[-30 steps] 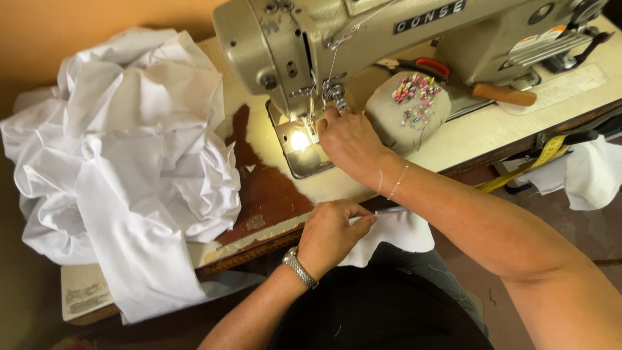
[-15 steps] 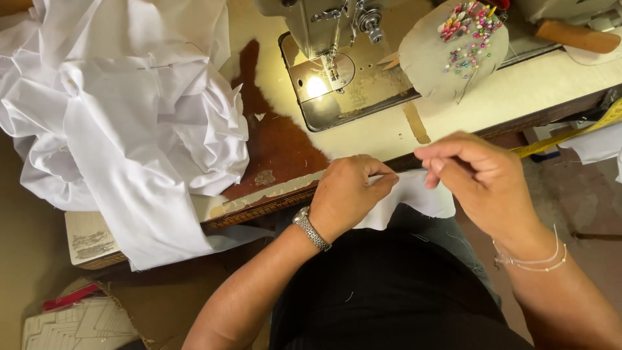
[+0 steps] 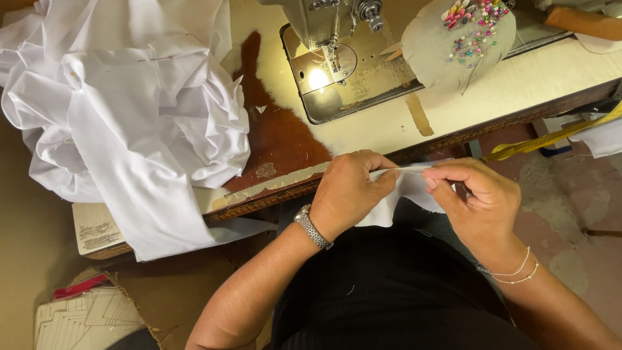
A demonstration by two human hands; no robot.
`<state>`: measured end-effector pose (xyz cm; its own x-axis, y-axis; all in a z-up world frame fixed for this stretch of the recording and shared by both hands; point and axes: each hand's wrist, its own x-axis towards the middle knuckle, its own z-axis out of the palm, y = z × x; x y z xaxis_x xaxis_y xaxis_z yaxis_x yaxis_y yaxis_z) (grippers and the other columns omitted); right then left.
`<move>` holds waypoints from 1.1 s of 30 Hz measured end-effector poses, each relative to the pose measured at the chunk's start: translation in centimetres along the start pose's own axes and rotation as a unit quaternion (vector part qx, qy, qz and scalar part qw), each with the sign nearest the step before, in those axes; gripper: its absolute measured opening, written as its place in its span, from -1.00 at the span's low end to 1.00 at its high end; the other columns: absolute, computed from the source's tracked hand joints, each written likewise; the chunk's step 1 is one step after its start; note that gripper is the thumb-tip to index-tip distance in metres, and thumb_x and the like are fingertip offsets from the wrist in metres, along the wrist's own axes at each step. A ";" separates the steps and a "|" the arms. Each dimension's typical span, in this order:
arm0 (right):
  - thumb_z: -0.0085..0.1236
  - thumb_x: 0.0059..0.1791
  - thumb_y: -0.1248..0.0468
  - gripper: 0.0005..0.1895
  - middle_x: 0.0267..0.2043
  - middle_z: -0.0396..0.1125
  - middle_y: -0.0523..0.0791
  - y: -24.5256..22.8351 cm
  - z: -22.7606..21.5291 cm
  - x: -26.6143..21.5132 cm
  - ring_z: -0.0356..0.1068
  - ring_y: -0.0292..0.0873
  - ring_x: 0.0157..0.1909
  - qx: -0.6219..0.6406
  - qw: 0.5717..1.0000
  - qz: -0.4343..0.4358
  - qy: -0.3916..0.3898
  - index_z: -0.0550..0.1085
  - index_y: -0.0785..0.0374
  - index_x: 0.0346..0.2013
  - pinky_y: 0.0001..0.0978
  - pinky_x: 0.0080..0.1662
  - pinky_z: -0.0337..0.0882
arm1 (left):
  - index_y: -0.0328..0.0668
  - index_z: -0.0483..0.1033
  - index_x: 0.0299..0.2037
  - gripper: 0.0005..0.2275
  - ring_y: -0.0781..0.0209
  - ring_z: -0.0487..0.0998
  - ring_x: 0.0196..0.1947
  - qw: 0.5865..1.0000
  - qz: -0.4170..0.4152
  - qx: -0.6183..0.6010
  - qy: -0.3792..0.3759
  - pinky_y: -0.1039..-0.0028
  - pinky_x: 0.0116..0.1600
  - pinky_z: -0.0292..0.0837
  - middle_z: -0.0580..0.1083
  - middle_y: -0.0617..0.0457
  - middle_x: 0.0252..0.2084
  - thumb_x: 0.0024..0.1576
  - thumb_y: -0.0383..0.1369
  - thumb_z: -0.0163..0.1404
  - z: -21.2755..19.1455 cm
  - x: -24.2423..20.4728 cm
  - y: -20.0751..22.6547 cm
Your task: The person holds a small piece of white fabric and uses sewing pins to secure its edges. They then pick up a larger white garment, align the small piece to a seam, and pin it in place. The person continues to pin the fabric along the seam of the garment.
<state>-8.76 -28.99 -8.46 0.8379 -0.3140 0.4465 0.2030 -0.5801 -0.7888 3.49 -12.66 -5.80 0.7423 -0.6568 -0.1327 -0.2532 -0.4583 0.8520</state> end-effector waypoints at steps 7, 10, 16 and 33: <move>0.26 0.04 0.62 -0.89 -0.22 0.52 0.02 1.0 0.4 -0.3 0.52 -0.06 -0.21 -0.129 0.979 -0.156 0.032 0.57 0.42 -0.24 -0.36 -0.16 0.53 | -0.04 0.68 -0.36 -0.85 0.40 0.47 -0.50 1.000 0.005 -0.011 0.011 0.48 -0.36 0.37 0.64 0.26 -0.37 0.08 -0.32 0.01 0.1 0.1 -0.1; 0.28 0.03 0.62 -0.92 -0.27 0.51 0.05 1.4 0.8 -0.4 0.51 -0.03 -0.28 -0.166 0.956 -0.233 0.061 0.58 0.46 -0.29 -0.31 -0.21 0.54 | -0.08 0.61 -0.44 -0.85 0.37 0.39 -0.57 0.999 0.020 -0.007 0.028 0.45 -0.40 0.34 0.60 0.25 -0.46 0.07 -0.29 -0.01 0.3 -0.1 0.0; 0.31 0.05 0.55 -0.94 -0.22 0.51 0.01 0.9 0.9 -0.2 0.46 -0.11 -0.34 -0.209 0.941 -0.260 0.057 0.59 0.40 -0.26 -0.40 -0.29 0.46 | -0.07 0.49 -0.48 -0.90 0.26 0.42 -0.57 0.992 0.079 0.042 0.085 0.37 -0.40 0.36 0.51 0.23 -0.51 0.05 -0.35 0.09 1.5 0.0 -1.3; 0.19 -0.07 0.65 -0.91 -0.34 0.51 0.08 0.9 2.3 -0.8 0.54 0.06 -0.38 0.013 0.979 -0.195 0.049 0.56 0.52 -0.33 -0.23 -0.32 0.53 | -0.11 0.55 -0.48 -0.92 0.02 0.52 -0.64 0.924 0.239 0.156 0.254 0.34 -0.52 0.44 0.39 0.08 -0.59 0.00 -0.41 0.19 2.5 -1.3 -0.1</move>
<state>-8.07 -27.49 -10.50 0.6410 -0.1440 0.7539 0.5124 -0.6509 -0.5601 0.98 -13.28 -6.99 0.6749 -0.4994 0.5432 -0.7350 -0.3906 0.5542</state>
